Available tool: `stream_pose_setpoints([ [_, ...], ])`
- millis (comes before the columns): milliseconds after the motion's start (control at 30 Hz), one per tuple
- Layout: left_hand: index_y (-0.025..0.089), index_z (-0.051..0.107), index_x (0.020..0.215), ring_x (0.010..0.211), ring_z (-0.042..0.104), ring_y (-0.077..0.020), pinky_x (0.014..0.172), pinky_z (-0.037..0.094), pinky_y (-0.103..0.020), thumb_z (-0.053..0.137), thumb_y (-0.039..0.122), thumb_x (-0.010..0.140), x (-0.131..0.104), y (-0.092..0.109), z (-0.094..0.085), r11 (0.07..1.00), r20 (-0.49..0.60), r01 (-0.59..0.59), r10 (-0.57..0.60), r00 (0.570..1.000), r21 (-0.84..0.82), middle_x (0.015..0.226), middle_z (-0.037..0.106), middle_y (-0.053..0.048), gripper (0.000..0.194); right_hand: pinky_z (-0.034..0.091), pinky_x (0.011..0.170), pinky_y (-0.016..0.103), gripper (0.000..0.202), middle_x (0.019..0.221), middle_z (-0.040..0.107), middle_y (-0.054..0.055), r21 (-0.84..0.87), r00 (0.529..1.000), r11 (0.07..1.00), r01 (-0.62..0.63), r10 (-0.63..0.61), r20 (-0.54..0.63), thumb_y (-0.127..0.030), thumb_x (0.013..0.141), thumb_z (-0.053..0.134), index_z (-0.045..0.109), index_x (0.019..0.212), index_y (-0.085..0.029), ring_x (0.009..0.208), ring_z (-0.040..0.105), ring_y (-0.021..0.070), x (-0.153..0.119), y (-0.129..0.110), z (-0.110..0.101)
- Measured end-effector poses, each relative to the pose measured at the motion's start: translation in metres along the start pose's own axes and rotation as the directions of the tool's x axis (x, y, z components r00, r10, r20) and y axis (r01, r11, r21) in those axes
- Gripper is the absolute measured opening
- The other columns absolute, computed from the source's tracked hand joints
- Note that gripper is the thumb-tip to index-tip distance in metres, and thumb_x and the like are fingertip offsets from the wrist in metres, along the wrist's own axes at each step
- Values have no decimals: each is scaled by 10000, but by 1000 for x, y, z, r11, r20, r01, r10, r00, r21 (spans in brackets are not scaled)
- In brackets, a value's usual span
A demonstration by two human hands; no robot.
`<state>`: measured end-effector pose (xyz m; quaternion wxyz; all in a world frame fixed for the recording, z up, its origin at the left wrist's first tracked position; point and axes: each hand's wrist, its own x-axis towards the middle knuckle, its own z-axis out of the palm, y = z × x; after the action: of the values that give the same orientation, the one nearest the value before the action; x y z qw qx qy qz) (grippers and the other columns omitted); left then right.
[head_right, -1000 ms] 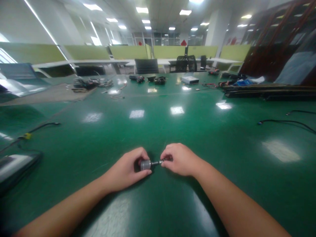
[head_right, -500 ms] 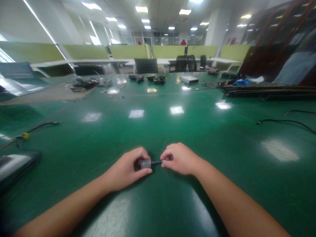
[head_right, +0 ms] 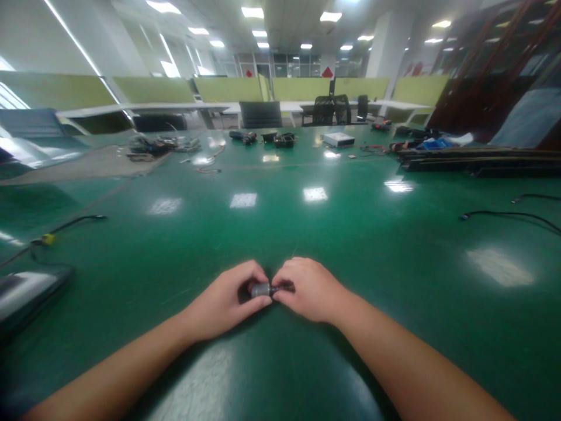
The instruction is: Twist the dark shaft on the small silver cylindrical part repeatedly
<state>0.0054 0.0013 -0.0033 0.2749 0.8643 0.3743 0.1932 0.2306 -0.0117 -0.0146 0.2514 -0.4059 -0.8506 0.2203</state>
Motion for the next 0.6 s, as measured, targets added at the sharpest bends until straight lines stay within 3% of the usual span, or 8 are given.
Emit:
stream_pose_setpoints([
  [267, 196, 592, 913, 773, 576, -181, 673, 407, -285, 736, 281, 803, 0, 1, 2, 999, -2, 33, -33, 999, 28, 855, 618, -1, 200, 427, 736, 273, 87, 840, 681, 10, -2, 1000, 1000, 5, -5, -3, -195, 812, 755, 718, 891, -194, 816, 590, 161, -1, -1, 0],
  [600, 196, 586, 911, 784, 581, -185, 682, 411, -290, 739, 290, 807, -1, -1, 1, 999, 0, 27, -27, 1000, 24, 868, 625, -6, 207, 426, 727, 271, 77, 830, 672, 12, 11, 1000, 1000, 29, -29, -11, -171, 808, 718, 704, 882, -189, 800, 587, 158, -1, -2, -1],
])
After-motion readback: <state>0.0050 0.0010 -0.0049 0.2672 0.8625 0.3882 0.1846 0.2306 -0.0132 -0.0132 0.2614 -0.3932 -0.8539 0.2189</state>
